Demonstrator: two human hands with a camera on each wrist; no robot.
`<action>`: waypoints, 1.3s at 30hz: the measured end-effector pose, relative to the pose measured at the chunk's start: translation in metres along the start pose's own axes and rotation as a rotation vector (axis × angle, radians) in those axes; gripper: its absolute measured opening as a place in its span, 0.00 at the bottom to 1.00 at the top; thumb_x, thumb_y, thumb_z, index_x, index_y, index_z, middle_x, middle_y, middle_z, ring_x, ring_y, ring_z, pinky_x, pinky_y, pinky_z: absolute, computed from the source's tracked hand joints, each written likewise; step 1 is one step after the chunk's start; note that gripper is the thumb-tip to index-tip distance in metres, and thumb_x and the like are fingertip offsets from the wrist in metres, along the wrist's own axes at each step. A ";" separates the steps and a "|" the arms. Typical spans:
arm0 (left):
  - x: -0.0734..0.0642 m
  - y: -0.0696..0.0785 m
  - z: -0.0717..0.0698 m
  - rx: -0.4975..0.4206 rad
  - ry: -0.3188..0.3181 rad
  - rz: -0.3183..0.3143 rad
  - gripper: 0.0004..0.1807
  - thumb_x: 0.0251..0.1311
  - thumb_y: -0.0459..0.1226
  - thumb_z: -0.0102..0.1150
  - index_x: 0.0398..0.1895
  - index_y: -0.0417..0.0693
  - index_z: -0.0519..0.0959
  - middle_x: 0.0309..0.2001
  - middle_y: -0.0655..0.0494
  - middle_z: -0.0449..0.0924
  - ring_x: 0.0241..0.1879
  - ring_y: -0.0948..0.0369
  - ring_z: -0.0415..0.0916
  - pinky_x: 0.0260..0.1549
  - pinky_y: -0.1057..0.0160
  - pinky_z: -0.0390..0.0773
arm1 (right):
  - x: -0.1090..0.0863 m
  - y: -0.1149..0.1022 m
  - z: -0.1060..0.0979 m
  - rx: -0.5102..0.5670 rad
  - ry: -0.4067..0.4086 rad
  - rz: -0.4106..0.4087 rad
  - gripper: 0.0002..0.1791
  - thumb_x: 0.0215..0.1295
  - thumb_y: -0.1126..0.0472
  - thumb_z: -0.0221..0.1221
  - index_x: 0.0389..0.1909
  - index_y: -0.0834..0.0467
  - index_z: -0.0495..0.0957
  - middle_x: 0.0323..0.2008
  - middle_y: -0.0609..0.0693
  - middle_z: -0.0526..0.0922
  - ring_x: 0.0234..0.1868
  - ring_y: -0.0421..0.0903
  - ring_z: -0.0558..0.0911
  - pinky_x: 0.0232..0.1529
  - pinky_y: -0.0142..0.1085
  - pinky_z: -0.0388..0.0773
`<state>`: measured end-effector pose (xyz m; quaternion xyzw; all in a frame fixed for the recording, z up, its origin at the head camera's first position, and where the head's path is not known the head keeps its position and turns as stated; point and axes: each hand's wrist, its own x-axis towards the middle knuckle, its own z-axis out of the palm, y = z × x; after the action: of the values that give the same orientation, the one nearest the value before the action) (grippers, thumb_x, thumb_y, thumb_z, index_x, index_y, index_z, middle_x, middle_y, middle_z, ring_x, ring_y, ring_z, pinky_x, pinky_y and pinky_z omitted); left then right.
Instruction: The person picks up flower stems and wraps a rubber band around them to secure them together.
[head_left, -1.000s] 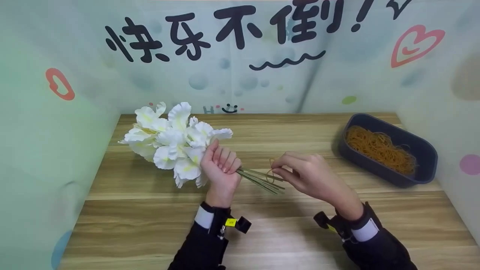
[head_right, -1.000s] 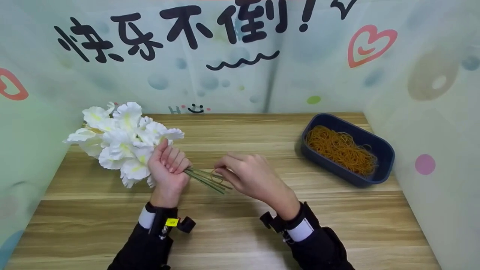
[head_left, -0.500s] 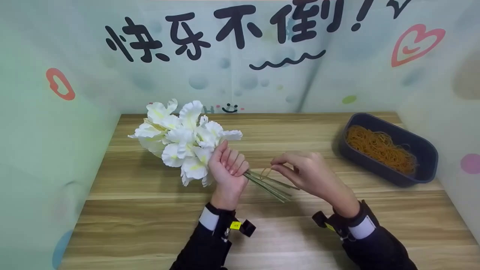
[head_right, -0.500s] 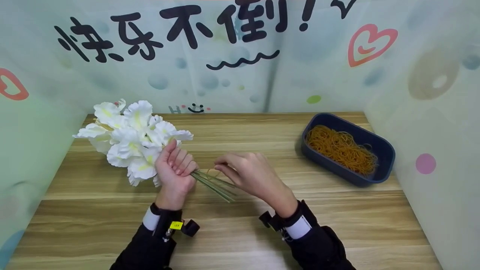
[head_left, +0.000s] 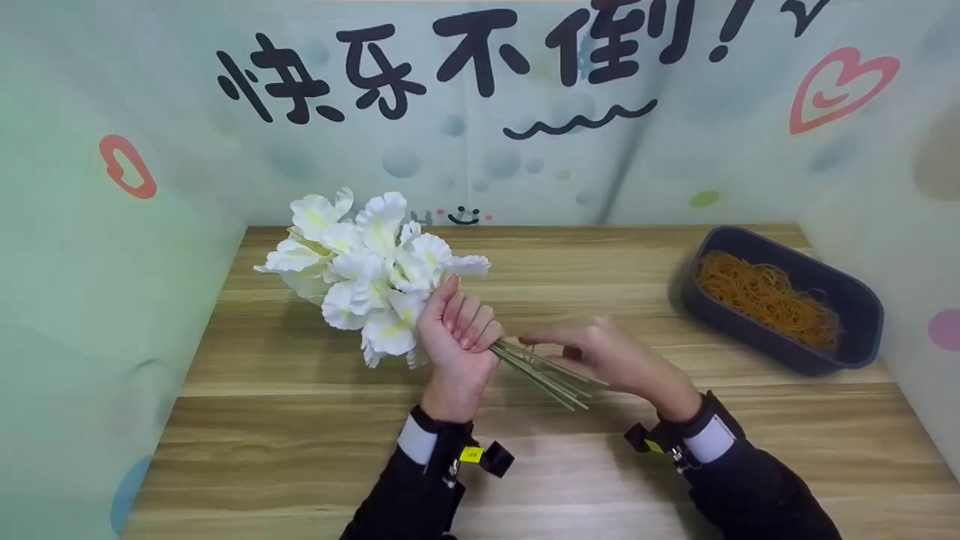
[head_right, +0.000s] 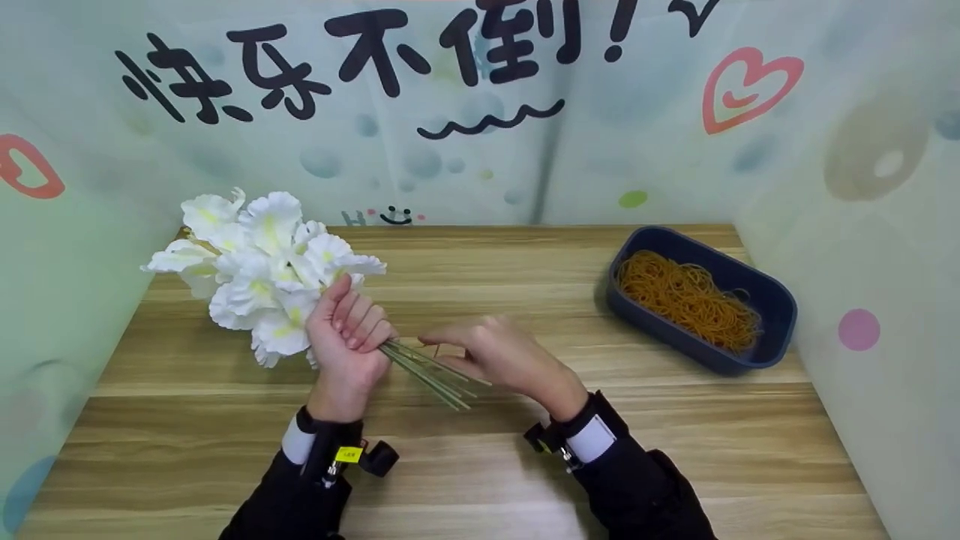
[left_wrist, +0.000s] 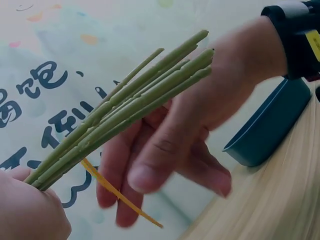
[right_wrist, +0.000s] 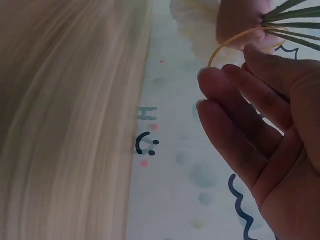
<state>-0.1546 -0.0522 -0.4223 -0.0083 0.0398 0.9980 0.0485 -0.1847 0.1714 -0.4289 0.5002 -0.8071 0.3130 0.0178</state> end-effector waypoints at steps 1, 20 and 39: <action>0.000 0.000 0.001 -0.009 -0.002 -0.002 0.38 0.91 0.43 0.28 0.09 0.56 0.60 0.08 0.65 0.55 0.15 0.68 0.37 0.17 0.72 0.37 | 0.000 0.001 0.002 0.010 -0.015 -0.010 0.18 0.73 0.75 0.67 0.61 0.63 0.88 0.55 0.61 0.95 0.36 0.50 0.95 0.38 0.37 0.93; 0.000 0.011 0.002 -0.080 0.004 0.061 0.39 0.92 0.44 0.30 0.09 0.54 0.61 0.08 0.64 0.57 0.16 0.67 0.37 0.17 0.71 0.38 | 0.002 -0.002 0.042 0.040 0.179 -0.115 0.06 0.70 0.73 0.70 0.42 0.61 0.90 0.28 0.51 0.91 0.26 0.45 0.89 0.31 0.31 0.88; 0.000 0.023 0.001 -0.248 -0.035 0.187 0.42 0.94 0.53 0.30 0.09 0.52 0.59 0.07 0.60 0.56 0.14 0.66 0.37 0.18 0.72 0.34 | 0.006 -0.029 0.064 -0.014 0.099 -0.066 0.05 0.81 0.65 0.65 0.50 0.59 0.89 0.37 0.51 0.93 0.35 0.43 0.90 0.44 0.36 0.91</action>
<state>-0.1570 -0.0747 -0.4195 0.0068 -0.0841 0.9954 -0.0453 -0.1454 0.1243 -0.4646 0.5103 -0.7905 0.3311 0.0714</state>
